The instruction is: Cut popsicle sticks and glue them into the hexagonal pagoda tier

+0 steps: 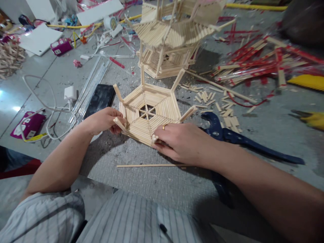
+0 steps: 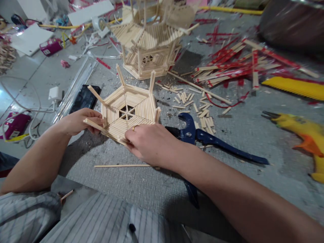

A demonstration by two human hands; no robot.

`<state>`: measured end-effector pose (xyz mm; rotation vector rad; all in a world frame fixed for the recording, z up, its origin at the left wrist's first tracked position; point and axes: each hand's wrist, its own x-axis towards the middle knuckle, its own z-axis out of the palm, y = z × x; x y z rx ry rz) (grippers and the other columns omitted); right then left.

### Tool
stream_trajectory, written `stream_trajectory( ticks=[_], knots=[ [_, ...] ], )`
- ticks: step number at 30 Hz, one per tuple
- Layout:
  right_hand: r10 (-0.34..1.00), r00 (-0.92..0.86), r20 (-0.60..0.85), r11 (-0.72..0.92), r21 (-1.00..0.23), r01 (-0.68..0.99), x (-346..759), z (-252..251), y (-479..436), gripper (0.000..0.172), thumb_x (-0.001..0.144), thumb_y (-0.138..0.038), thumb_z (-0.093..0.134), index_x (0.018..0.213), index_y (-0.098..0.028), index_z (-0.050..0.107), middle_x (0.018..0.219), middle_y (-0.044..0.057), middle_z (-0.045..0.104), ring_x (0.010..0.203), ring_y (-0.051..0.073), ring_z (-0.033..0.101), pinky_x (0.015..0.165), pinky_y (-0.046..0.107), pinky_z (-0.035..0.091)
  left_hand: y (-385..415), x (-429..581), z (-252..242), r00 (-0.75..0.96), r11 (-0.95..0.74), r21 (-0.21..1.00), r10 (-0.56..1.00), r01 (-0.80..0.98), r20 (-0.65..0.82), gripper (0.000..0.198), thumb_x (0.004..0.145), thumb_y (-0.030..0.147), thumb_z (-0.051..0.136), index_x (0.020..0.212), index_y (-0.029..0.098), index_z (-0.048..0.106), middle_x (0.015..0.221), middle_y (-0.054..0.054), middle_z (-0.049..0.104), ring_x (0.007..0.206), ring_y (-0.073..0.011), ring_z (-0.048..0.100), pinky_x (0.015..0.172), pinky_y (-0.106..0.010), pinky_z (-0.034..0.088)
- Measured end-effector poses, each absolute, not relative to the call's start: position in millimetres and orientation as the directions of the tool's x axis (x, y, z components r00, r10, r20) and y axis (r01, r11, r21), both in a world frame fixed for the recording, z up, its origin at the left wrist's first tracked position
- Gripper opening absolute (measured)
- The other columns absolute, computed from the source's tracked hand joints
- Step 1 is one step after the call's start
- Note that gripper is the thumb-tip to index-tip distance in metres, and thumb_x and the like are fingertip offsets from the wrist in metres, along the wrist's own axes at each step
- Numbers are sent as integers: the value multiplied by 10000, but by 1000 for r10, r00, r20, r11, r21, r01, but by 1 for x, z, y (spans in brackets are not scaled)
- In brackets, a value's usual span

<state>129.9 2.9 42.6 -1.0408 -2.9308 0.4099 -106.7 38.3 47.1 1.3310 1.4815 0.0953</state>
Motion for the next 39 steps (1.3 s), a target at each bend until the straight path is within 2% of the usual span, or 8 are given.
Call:
stream_trajectory(
  ticks=[27,30,34,39],
  knots=[
    [612,-785,-94,757,-219,616,129,43,2,240,868,-280,469,720,-147,605,643,56,612,599,146,540,508,260,233,38,-109,46,214,396,670,740,628,-638,205,757,309,549,623,154,561,620,-36,606,518,-89,527,500,-200,424],
    [629,-773,-83,740,-243,627,136,45,4,199,865,-274,470,795,-155,613,677,50,626,600,145,544,518,255,265,38,-108,46,219,393,668,736,632,-640,197,743,305,558,617,154,566,621,-35,610,520,-93,530,514,-209,434],
    [676,-737,27,712,-281,643,151,49,7,175,864,-232,448,903,-174,608,767,41,645,654,141,568,581,249,338,39,-108,45,224,372,663,740,650,-635,204,731,318,556,612,153,571,613,-34,613,513,-91,535,508,-202,431],
    [686,-725,51,715,-228,661,158,51,8,175,850,-175,449,903,-166,615,896,69,641,691,136,570,597,253,358,40,-108,46,218,361,659,747,660,-628,191,712,317,551,622,150,579,606,-36,609,519,-98,544,501,-197,432]
  ],
)
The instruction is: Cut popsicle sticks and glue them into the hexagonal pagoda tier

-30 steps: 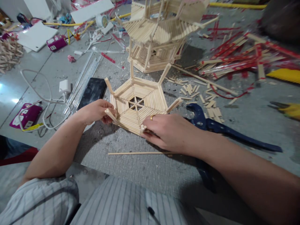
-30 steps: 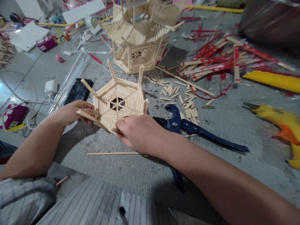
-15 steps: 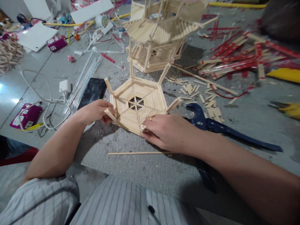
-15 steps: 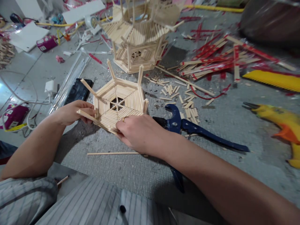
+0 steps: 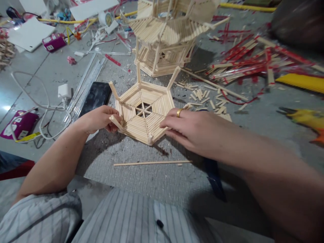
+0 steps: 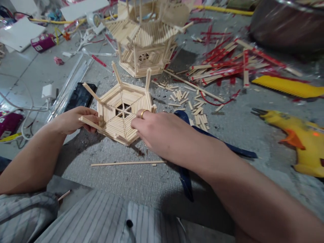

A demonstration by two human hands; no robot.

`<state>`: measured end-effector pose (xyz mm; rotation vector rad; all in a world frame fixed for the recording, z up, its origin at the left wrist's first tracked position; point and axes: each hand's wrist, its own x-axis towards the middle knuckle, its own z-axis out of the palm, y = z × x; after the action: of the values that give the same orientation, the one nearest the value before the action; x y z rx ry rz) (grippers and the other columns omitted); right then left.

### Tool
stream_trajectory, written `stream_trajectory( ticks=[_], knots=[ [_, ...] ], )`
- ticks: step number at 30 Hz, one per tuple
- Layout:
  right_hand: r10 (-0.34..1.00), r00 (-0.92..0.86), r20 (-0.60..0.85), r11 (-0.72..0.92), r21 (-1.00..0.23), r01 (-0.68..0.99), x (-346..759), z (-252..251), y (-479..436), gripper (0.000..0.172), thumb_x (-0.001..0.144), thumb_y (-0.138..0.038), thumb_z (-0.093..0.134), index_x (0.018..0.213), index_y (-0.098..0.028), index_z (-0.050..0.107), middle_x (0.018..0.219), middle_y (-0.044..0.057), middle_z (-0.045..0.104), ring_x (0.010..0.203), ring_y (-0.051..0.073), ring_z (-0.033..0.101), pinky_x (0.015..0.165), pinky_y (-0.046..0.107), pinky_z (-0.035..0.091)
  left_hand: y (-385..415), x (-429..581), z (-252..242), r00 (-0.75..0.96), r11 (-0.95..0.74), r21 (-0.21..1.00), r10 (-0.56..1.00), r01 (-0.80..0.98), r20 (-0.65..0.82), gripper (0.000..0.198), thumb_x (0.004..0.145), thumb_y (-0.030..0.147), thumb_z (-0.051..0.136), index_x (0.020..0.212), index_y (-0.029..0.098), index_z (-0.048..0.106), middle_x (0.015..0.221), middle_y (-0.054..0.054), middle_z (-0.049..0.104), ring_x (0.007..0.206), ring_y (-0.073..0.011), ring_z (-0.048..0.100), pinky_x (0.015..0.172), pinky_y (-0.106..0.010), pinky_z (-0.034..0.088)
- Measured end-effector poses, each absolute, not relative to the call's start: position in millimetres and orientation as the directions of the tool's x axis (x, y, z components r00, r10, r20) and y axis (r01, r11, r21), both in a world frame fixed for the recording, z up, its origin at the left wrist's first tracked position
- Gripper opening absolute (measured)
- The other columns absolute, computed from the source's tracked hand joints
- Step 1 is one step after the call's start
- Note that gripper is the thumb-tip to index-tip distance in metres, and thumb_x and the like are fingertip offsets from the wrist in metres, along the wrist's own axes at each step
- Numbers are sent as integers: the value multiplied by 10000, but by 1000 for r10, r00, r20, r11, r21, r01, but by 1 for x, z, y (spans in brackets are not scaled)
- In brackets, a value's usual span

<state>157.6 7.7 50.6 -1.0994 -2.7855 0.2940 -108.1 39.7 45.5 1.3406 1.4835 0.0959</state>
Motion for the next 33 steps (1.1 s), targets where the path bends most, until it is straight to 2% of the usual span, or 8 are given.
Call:
stream_trajectory(
  ticks=[3,6,10,18,33],
  knots=[
    [664,-748,-16,733,-185,655,152,49,5,184,844,-157,450,931,-172,611,972,73,630,686,130,566,551,248,333,40,-108,46,211,363,657,751,661,-626,184,704,314,557,632,148,591,596,-35,602,517,-102,542,516,-207,440],
    [637,-763,-111,750,-143,646,145,46,3,176,853,-163,443,920,-179,605,965,62,630,668,139,567,484,257,262,40,-108,45,200,369,647,748,668,-633,178,705,306,563,633,146,597,595,-38,604,505,-99,539,512,-207,436],
    [623,-777,-89,772,-89,629,138,39,3,169,863,-146,433,873,-158,601,903,66,633,657,137,566,457,268,181,41,-110,43,196,365,649,755,667,-626,212,730,321,559,607,150,588,585,-46,607,497,-100,537,502,-208,427],
    [574,-817,-59,815,-53,576,139,38,6,158,818,-64,473,861,-156,594,853,55,636,675,135,578,464,266,193,40,-112,42,204,375,662,752,649,-627,207,747,310,569,623,146,598,585,-42,602,492,-98,532,492,-207,419],
    [586,-805,-91,805,-53,591,138,41,7,153,843,-72,456,856,-163,579,829,47,644,686,144,591,466,265,212,41,-111,44,211,372,672,756,640,-620,202,733,315,582,621,148,608,588,-41,611,490,-92,533,486,-200,417]
  ],
)
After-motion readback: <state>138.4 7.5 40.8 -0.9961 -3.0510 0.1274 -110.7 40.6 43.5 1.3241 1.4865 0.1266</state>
